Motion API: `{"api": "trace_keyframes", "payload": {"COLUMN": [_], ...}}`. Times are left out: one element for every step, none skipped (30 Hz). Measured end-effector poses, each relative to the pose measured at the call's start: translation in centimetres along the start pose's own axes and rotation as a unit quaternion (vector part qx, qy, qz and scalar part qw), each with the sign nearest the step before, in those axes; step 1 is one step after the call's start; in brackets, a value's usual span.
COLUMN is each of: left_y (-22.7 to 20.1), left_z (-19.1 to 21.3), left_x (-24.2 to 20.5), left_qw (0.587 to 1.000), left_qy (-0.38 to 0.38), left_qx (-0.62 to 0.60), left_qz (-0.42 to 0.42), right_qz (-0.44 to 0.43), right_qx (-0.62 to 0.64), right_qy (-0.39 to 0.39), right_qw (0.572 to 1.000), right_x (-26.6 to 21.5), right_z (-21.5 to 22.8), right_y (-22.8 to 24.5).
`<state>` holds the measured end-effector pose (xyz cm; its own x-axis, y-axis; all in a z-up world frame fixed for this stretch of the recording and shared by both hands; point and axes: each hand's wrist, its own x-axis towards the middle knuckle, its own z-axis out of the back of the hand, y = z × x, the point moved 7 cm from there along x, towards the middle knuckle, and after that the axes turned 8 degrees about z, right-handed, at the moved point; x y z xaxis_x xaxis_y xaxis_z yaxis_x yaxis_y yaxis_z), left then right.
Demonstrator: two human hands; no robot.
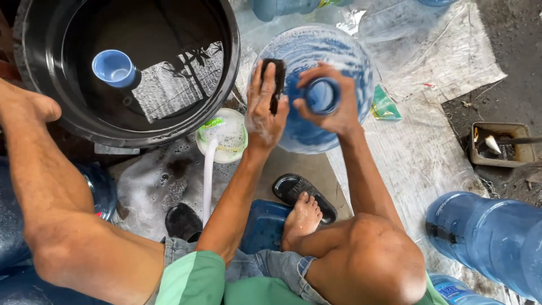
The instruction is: The person scrubs the exterior of a large blue water jug using a soapy sponge, repeatedly dipping the sponge into a bucket of soapy water and rotating the jug to clean different sides. The person also scrubs the neck and rim of the jug.
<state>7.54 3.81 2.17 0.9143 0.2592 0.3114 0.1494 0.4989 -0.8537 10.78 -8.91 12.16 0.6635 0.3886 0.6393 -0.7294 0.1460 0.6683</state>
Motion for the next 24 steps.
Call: {"api": "trace_keyframes", "payload": {"left_y": [-0.4,-0.8,-0.4,-0.2,0.0,-0.1,-1.1,-2.1,-1.4,-0.6,0.2,0.4,1.6,3.1,2.5,1.8,1.0,0.6,-0.4,-1.3,-0.9,-0.4,0.1,0.9], "left_z": [0.8,1.7,0.8,0.3,-0.1,-0.8,-2.1,-3.6,-3.3,-3.5,-3.8,-3.5,-2.8,-1.9,-1.6,-1.3,-0.9,-0.6,0.2,1.1,1.0,0.5,0.0,0.0], "left_x": [-0.6,-1.2,-2.6,-4.5,-6.5,-7.5,-8.6,-9.7,-8.7,-7.3,-6.0,-4.0,-1.7,0.4,0.4,0.5,0.6,-0.8,-2.2,-3.8,-4.7,-5.9,-7.1,-5.9], "left_qw": [1.000,0.998,0.998,0.998,0.996,0.996,0.997,0.991,0.991,0.994,0.992,0.992,0.996,0.992,0.992,0.993,0.993,0.993,0.994,0.992,0.992,0.995,0.996,0.996], "left_qy": [-0.010,-0.021,-0.021,-0.044,-0.067,-0.068,-0.029,0.009,0.005,0.037,0.069,0.070,0.033,-0.004,-0.004,-0.010,-0.015,-0.016,-0.044,-0.072,-0.073,-0.031,0.011,0.010], "left_qx": [-0.029,-0.056,-0.054,-0.052,-0.050,-0.048,0.001,0.047,0.047,-0.006,-0.059,-0.062,-0.085,-0.104,-0.104,-0.108,-0.111,-0.111,-0.104,-0.095,-0.093,-0.087,-0.082,-0.080], "left_qz": [0.009,0.017,0.014,0.003,-0.009,-0.006,-0.067,-0.128,-0.125,-0.106,-0.088,-0.090,-0.013,0.068,0.069,0.055,0.041,0.042,-0.005,-0.051,-0.050,-0.042,-0.034,-0.032], "right_qz": [-0.008,-0.013,-0.011,-0.026,-0.041,-0.043,-0.072,-0.097,-0.096,-0.093,-0.090,-0.088,-0.113,-0.138,-0.139,-0.132,-0.124,-0.123,-0.126,-0.127,-0.127,-0.079,-0.032,-0.031], "right_qx": [-0.016,-0.031,-0.030,-0.061,-0.091,-0.089,-0.151,-0.215,-0.214,-0.188,-0.162,-0.165,-0.140,-0.110,-0.110,-0.096,-0.082,-0.081,-0.034,0.015,0.017,-0.023,-0.063,-0.060], "right_qy": [0.027,0.054,0.052,-0.016,-0.083,-0.080,-0.132,-0.182,-0.179,-0.186,-0.193,-0.193,-0.141,-0.088,-0.087,-0.031,0.025,0.026,0.081,0.136,0.136,0.109,0.082,0.083], "right_qw": [0.999,0.998,0.998,0.998,0.992,0.992,0.977,0.954,0.955,0.960,0.964,0.963,0.974,0.980,0.980,0.986,0.989,0.989,0.988,0.983,0.982,0.991,0.994,0.994], "right_x": [0.1,0.3,0.8,0.9,0.8,1.0,0.9,0.8,1.0,1.4,1.7,1.5,1.4,1.2,1.3,1.6,1.8,2.2,2.4,2.6,2.8,3.1,3.3,3.4], "right_z": [-0.9,-1.9,-2.6,-2.4,-2.2,-2.1,-1.2,-0.1,0.2,0.8,1.5,1.9,1.6,1.0,1.1,0.4,-0.3,-0.2,-1.0,-1.9,-2.2,-2.1,-2.1,-2.5], "right_y": [0.7,1.4,1.3,1.1,1.0,-0.2,-1.4,-2.5,-2.0,-1.7,-1.3,-0.9,-1.0,-1.3,-1.1,-0.9,-0.8,-0.6,-0.5,-0.2,-1.2,-1.6,-1.8,-2.0]}}
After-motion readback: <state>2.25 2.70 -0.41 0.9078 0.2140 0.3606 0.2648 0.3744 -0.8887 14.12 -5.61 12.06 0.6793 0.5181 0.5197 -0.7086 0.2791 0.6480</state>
